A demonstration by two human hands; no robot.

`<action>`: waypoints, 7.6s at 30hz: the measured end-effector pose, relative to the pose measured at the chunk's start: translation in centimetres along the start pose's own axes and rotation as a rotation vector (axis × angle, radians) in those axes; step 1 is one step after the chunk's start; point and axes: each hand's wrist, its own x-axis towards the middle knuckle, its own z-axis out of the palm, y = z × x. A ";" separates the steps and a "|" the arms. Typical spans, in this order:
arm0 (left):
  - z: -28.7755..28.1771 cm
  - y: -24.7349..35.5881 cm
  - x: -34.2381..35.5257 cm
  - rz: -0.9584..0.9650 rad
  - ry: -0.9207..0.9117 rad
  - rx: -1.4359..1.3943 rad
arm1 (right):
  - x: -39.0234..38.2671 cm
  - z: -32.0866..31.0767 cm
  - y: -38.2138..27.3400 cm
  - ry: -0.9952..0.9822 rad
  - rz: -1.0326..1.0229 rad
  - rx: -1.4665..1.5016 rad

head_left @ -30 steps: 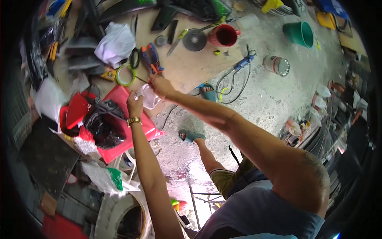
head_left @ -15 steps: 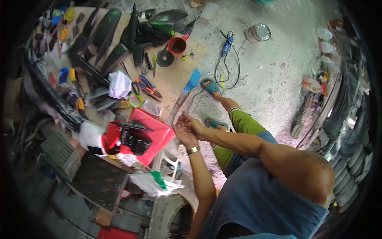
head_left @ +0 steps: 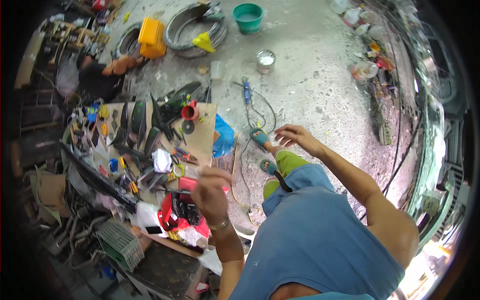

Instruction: Apply fiberglass and resin to repair a vehicle bumper and mirror housing.

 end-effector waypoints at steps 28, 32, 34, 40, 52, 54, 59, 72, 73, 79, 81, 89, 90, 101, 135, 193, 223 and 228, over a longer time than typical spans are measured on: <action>51.5 -19.4 -6.9 -1.582 -1.778 -0.252 | -22.2 -34.4 23.0 1.380 0.039 0.900; 58.2 -24.3 -5.6 -1.788 -1.591 -0.006 | -18.0 -31.6 25.0 1.446 -0.042 1.081; 62.6 -27.0 -4.5 -1.627 -1.823 0.255 | -18.4 -31.1 25.4 1.607 0.054 1.316; 85.4 -30.4 -8.9 -0.198 -2.299 0.281 | -23.7 -35.1 18.2 1.668 0.137 0.974; 105.5 16.3 -43.5 0.939 -1.469 -1.443 | -42.6 -46.6 -15.5 1.040 -1.375 0.456; 103.1 17.3 -48.3 0.999 -1.543 -1.418 | -45.6 -46.1 -9.1 0.613 -1.244 0.372; 96.8 4.3 -49.8 0.042 -2.205 -1.618 | -53.7 -38.8 8.3 1.935 -0.712 0.433; 79.7 3.0 -58.9 -1.276 -2.547 -1.899 | -36.3 -19.9 38.5 2.493 0.124 1.626; 79.5 3.5 -59.1 -1.297 -2.547 -1.950 | -36.1 -20.5 37.9 2.456 0.016 1.850; 78.0 6.2 -68.0 -1.046 -2.884 -1.872 | -30.3 -22.0 36.8 2.382 -0.011 1.813; 77.5 11.1 -65.1 -1.192 -2.556 -1.708 | -28.2 -21.5 39.6 2.347 -0.041 1.683; 83.3 1.8 -65.1 -0.437 -2.610 -1.306 | -28.2 -20.6 42.4 2.229 -0.094 1.815; 83.3 1.2 -65.6 -0.394 -2.629 -1.289 | -28.3 -21.1 45.7 2.088 -0.018 1.769; 100.3 -32.0 -82.5 0.917 -2.373 -0.298 | -49.5 -28.6 45.8 2.132 -0.190 1.849; 108.3 -12.6 -89.5 1.606 -2.787 -0.383 | -87.6 -64.2 24.6 2.184 0.012 0.172; 84.4 -3.9 -106.0 1.656 -3.162 -1.036 | -88.8 -22.3 25.9 2.706 0.771 0.175; 105.9 -46.2 -91.0 1.775 -2.209 0.346 | -85.4 -44.2 31.7 2.028 0.070 0.770; 106.1 -41.3 -91.2 1.505 -2.322 0.179 | -85.7 -55.2 33.2 1.841 -0.138 0.633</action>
